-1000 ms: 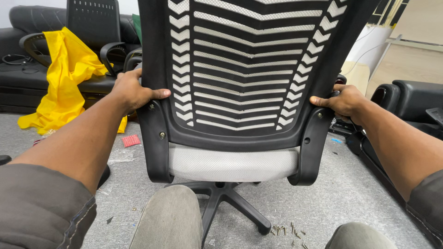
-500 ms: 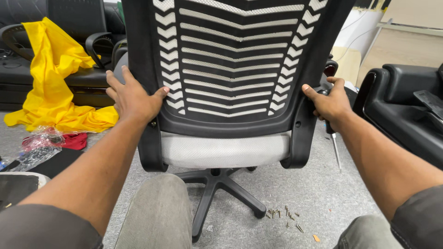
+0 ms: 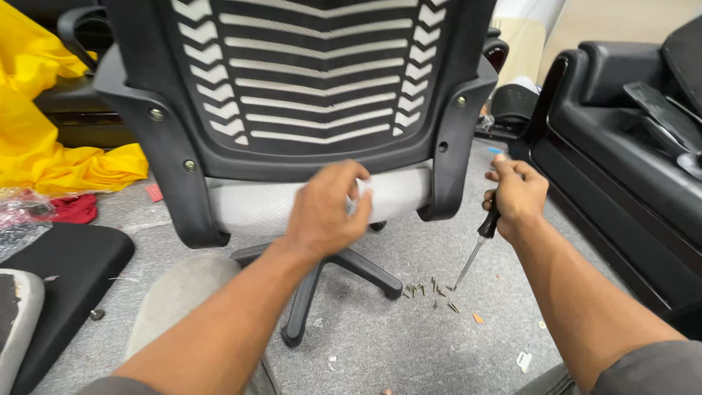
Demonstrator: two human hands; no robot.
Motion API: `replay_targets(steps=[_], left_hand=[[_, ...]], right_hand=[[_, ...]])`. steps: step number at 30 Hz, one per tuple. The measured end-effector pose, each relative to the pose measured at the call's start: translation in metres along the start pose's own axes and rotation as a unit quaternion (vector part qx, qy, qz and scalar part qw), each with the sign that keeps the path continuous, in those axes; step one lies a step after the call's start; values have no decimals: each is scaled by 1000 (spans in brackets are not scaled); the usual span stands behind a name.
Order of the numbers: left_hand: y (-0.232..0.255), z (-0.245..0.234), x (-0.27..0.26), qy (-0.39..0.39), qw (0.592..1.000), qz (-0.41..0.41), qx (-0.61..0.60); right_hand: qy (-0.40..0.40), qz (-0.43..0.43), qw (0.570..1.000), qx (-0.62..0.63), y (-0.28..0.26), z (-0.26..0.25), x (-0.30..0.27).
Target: The person uses a screwdriver to remove screws from the backrest of an office chair, detaches the backrest, and then flips the chair to remove screws from the underside of the seat.
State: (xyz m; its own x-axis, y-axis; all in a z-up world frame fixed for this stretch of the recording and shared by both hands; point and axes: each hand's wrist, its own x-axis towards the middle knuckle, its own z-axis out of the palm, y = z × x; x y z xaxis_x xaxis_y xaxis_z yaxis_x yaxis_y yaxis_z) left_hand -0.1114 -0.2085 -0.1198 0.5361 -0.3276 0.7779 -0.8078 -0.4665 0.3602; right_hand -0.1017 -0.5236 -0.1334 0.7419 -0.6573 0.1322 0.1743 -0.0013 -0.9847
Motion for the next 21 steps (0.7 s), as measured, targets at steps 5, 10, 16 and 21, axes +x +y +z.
replay_targets(steps=[5,10,16,21], left_hand=[[21,42,-28,-141,987,-37,-67],[15,79,-67,-267,945,-178,-66],[-11,126,-132,-386,855,-331,-104],[-16,164,-171,-453,785,-379,-184]], right_hand=[[6,100,995,-4,46,-30,-6],[2,227,974,-15,113,-57,-7],[80,354,927,96,202,-86,-16],[72,431,886,154,236,-83,-42]])
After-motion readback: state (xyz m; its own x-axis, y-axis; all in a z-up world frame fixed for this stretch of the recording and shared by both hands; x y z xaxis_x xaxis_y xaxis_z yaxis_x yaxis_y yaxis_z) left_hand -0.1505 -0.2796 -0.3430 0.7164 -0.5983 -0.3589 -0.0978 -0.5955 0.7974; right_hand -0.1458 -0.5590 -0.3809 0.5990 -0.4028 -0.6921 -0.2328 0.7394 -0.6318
